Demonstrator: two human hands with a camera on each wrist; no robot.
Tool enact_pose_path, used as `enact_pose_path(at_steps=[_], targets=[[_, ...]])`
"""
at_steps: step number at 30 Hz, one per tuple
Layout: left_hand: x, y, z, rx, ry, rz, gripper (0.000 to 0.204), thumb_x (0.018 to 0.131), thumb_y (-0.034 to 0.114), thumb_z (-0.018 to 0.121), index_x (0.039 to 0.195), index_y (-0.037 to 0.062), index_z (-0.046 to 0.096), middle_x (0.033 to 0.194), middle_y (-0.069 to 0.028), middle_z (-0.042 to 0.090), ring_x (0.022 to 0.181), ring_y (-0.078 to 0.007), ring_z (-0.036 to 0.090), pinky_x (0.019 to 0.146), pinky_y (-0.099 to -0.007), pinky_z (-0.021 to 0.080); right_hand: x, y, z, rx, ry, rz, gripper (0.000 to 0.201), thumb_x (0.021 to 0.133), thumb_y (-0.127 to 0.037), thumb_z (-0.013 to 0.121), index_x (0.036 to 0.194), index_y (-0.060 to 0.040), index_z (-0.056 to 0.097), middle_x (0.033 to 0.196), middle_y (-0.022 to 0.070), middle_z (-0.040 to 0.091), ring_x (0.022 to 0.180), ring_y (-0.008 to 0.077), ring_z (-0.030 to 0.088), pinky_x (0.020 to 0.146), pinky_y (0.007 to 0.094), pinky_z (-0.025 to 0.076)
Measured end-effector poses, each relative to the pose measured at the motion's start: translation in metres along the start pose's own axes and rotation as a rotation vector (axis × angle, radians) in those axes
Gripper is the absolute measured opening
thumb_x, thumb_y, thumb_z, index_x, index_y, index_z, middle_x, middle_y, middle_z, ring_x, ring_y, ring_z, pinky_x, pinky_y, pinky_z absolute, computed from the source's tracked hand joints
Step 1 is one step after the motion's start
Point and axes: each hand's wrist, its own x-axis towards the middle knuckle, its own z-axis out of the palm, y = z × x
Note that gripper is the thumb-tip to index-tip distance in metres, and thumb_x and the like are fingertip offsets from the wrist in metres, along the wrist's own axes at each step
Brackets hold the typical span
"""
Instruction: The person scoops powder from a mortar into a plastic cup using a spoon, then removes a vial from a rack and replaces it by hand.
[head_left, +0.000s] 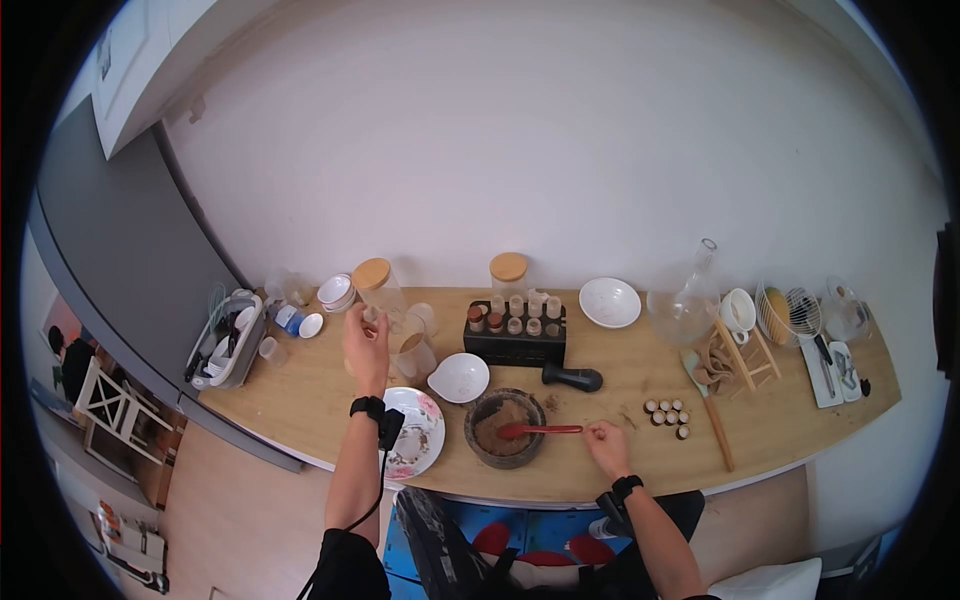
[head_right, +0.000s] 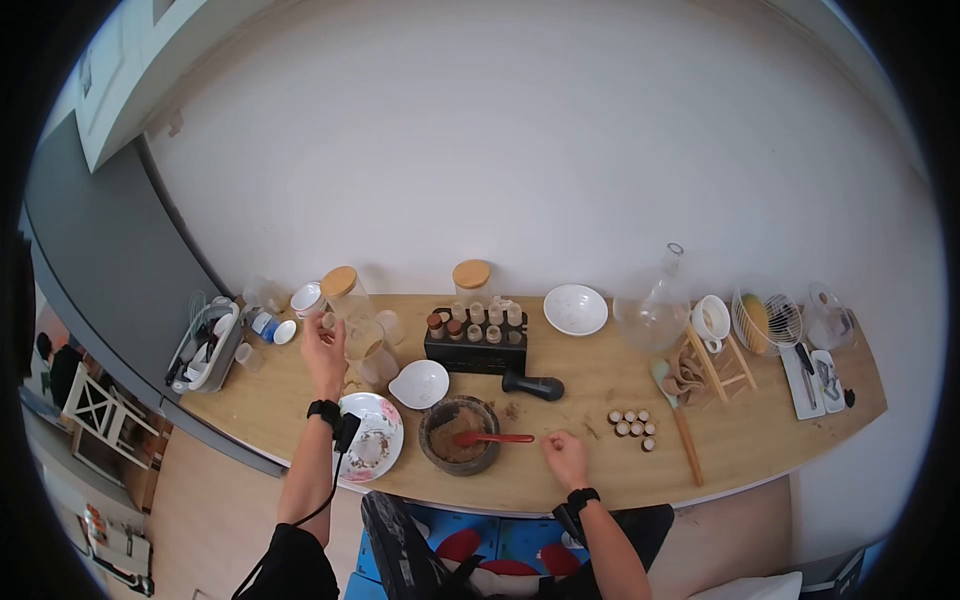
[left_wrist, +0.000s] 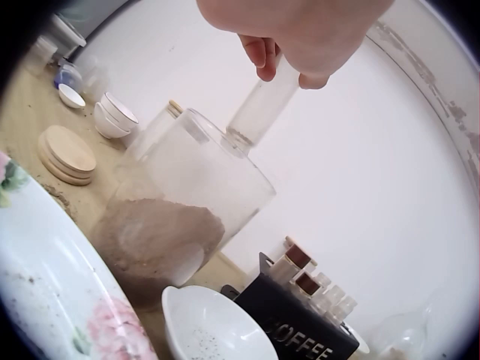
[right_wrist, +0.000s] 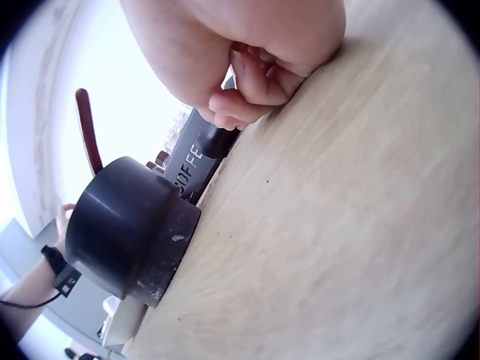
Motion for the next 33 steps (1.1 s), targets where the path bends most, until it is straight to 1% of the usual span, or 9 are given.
enact_pose_path(at_steps=[5,7,15,19,22,24,27,29,33], targets=[[0.004,0.016,-0.001,-0.103,0.06,0.021,0.031,0.081,0.012,0.07,0.106,0.002,0.055,0.089,-0.01,0.06,0.064,-0.0172,0.056,0.059,-0.0306,0.046,0.005,0.008,0.0,0.054,-0.018,0.057,0.017,0.083,-0.015,0.065,0.079,0.0016,0.064,0.06,0.0048,0.061,0.053,0.0087,0.052,0.051,0.0264,0.041],[-0.001,0.001,-0.006,0.145,-0.206,0.03,0.028,0.081,0.012,0.07,0.103,0.0027,0.055,0.086,-0.0109,0.06,0.063,-0.0183,0.056,0.058,-0.031,0.046,-0.005,0.016,0.003,0.076,-0.05,0.092,0.018,0.083,-0.015,0.065,0.079,0.002,0.064,0.06,0.0045,0.06,0.053,0.009,0.052,0.052,0.0265,0.041],[-0.003,0.009,-0.018,-0.06,0.058,-0.22,0.031,0.084,0.012,0.067,0.108,0.0033,0.05,0.084,-0.0102,0.06,0.064,-0.0175,0.059,0.06,-0.0302,0.047,0.012,0.0,-0.015,0.27,-0.045,0.164,0.01,0.088,-0.009,0.059,0.083,-0.0004,0.063,0.059,0.0023,0.058,0.046,0.0073,0.05,0.04,0.0222,0.038],[-0.018,-0.009,-0.03,-0.684,0.219,-0.61,0.027,0.088,0.013,0.064,0.108,0.0041,0.049,0.089,-0.0084,0.06,0.069,-0.0171,0.061,0.065,-0.0274,0.051,0.037,-0.035,-0.047,0.362,0.194,0.129,0.012,0.088,-0.012,0.061,0.084,-0.0008,0.061,0.059,-0.0002,0.053,0.047,0.0065,0.046,0.042,0.0217,0.035],[-0.048,-0.01,-0.035,-1.141,0.171,-0.845,0.017,0.09,0.013,0.061,0.101,0.0048,0.051,0.089,-0.0084,0.06,0.077,-0.0169,0.063,0.071,-0.0248,0.055,0.05,-0.116,-0.063,0.34,0.1,0.04,0.013,0.089,-0.015,0.061,0.093,-0.0022,0.06,0.064,-0.0007,0.054,0.05,0.0056,0.046,0.044,0.0205,0.036],[-0.068,0.002,-0.029,-1.469,0.026,-1.169,0.02,0.092,0.016,0.061,0.102,0.001,0.052,0.091,-0.0154,0.062,0.077,-0.0183,0.064,0.07,-0.0239,0.057,0.048,-0.182,-0.054,0.33,-0.041,-0.015,0.017,0.089,-0.016,0.062,0.099,-0.0027,0.059,0.068,0.0002,0.057,0.054,0.0055,0.05,0.046,0.0194,0.038],[-0.082,0.064,-0.023,-1.513,-0.08,-1.29,0.024,0.093,0.02,0.06,0.103,-0.0002,0.052,0.09,-0.0153,0.063,0.078,-0.0167,0.064,0.067,-0.021,0.057,0.05,-0.238,-0.021,0.289,-0.391,-0.199,0.031,0.086,-0.02,0.067,0.11,-0.0048,0.055,0.082,0.0029,0.062,0.062,0.0073,0.058,0.049,0.0198,0.043],[-0.089,0.089,-0.014,-1.497,-0.16,-1.255,0.02,0.093,0.02,0.058,0.1,0.0012,0.054,0.09,-0.0126,0.064,0.078,-0.0159,0.064,0.068,-0.0212,0.056,0.05,-0.26,0.004,0.157,-0.508,-0.304,0.052,0.081,-0.026,0.073,0.121,-0.0029,0.049,0.105,0.0107,0.061,0.076,0.0113,0.062,0.056,0.0233,0.048],[-0.1,0.11,-0.006,-1.475,-0.314,-1.164,0.021,0.095,0.023,0.055,0.102,0.0028,0.054,0.094,-0.0114,0.064,0.079,-0.015,0.064,0.07,-0.0211,0.054,0.063,-0.266,0.034,0.148,-0.606,-0.338,0.048,0.08,-0.024,0.074,0.116,-0.0007,0.052,0.103,0.0119,0.062,0.074,0.0115,0.061,0.058,0.024,0.049]])
